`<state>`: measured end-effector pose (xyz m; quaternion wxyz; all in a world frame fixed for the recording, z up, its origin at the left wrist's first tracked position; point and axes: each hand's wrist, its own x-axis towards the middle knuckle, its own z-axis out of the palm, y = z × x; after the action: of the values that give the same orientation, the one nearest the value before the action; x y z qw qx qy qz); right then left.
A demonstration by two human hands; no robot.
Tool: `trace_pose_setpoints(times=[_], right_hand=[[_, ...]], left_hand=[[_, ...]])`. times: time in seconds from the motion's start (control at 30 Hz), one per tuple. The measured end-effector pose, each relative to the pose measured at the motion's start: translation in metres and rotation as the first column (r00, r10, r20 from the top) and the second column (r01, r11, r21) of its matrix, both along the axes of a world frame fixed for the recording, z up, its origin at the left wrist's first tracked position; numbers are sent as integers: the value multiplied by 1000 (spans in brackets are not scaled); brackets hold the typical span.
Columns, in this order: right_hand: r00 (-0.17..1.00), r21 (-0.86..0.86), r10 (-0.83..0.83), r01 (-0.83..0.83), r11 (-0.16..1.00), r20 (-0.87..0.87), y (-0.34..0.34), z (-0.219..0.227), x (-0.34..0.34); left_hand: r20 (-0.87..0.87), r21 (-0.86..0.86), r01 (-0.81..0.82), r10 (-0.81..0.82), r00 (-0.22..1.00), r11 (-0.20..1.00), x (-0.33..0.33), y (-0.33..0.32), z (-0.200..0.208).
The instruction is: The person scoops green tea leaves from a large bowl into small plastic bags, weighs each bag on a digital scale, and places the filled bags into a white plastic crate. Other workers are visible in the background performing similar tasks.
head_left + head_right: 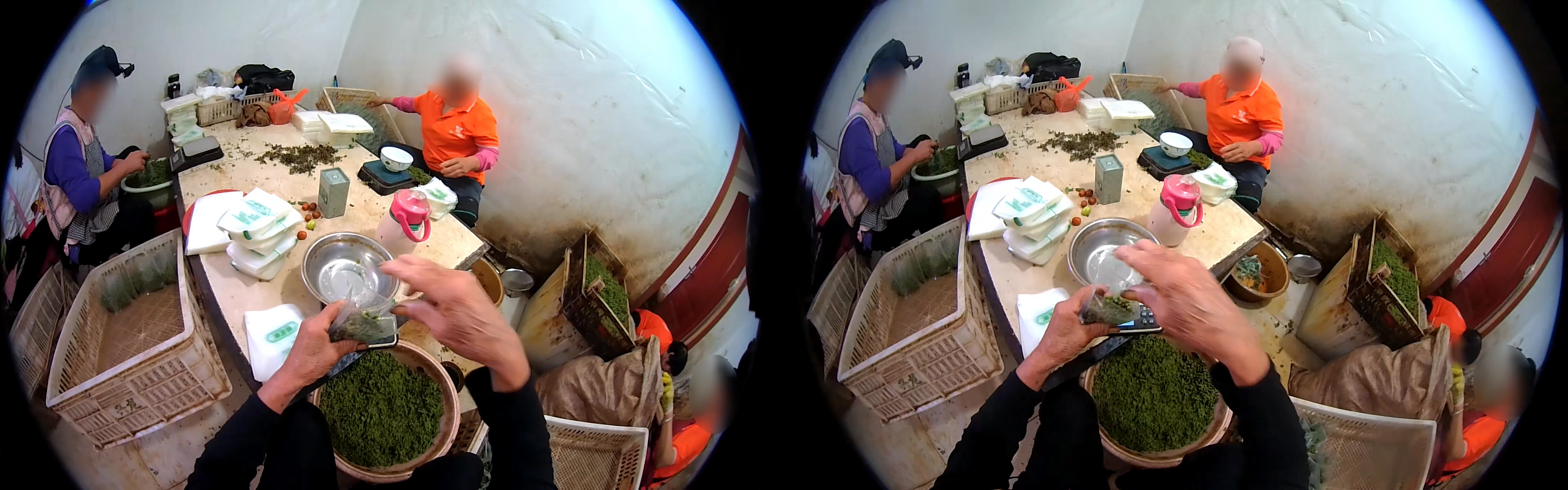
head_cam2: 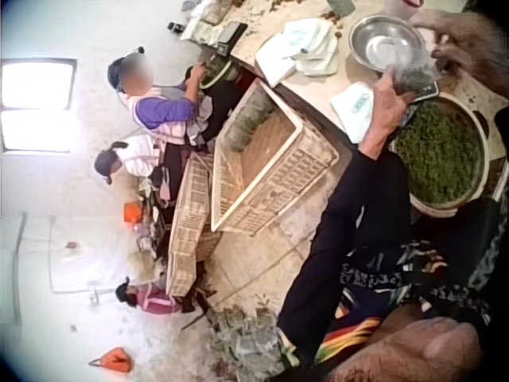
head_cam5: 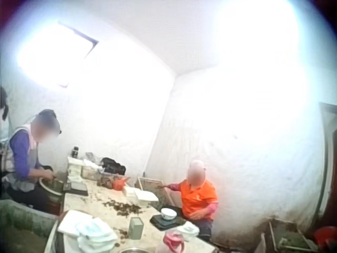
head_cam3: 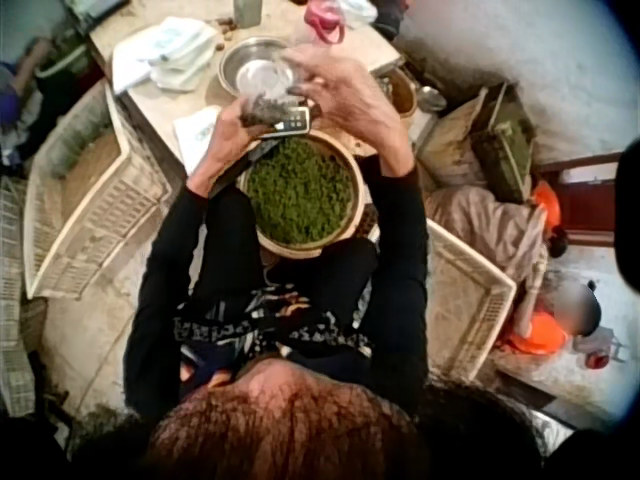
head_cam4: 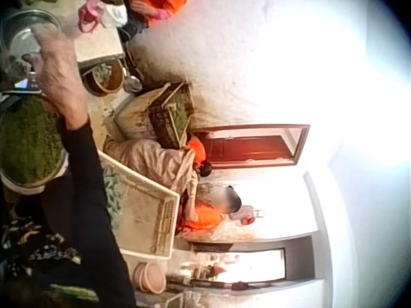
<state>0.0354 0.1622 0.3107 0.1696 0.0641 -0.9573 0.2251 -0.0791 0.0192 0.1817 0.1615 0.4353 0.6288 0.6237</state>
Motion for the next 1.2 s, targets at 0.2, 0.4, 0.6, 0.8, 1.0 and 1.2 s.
trace_pose_setpoints(times=[0.2, 0.4, 0.6, 0.8, 1.0, 1.2], right_hand=[[984, 107, 44, -63, 992, 173, -23, -41, 11], [975, 47, -59, 50, 998, 213, -6, -88, 31], [991, -142, -58, 76, 987, 123, -13, -93, 60], [872, -516, 6, 285, 808, 490, -22, -137, 121], [979, -514, -192, 196, 835, 62, -27, -119, 169], [778, -438, -628, 578, 688, 40, -15, -165, 220]], left_hand=[[-38, 20, 53, -52, 998, 998, 16, -4, -1], [22, -75, 313, -312, 950, 947, 35, 1, -1], [56, 71, 2, -6, 998, 997, 52, -14, -55], [-370, 59, 200, -165, 914, 978, 91, -10, -74], [-211, -79, 317, -327, 921, 945, 116, 8, -64], [-88, -180, 534, -554, 828, 826, 175, 72, -25]])
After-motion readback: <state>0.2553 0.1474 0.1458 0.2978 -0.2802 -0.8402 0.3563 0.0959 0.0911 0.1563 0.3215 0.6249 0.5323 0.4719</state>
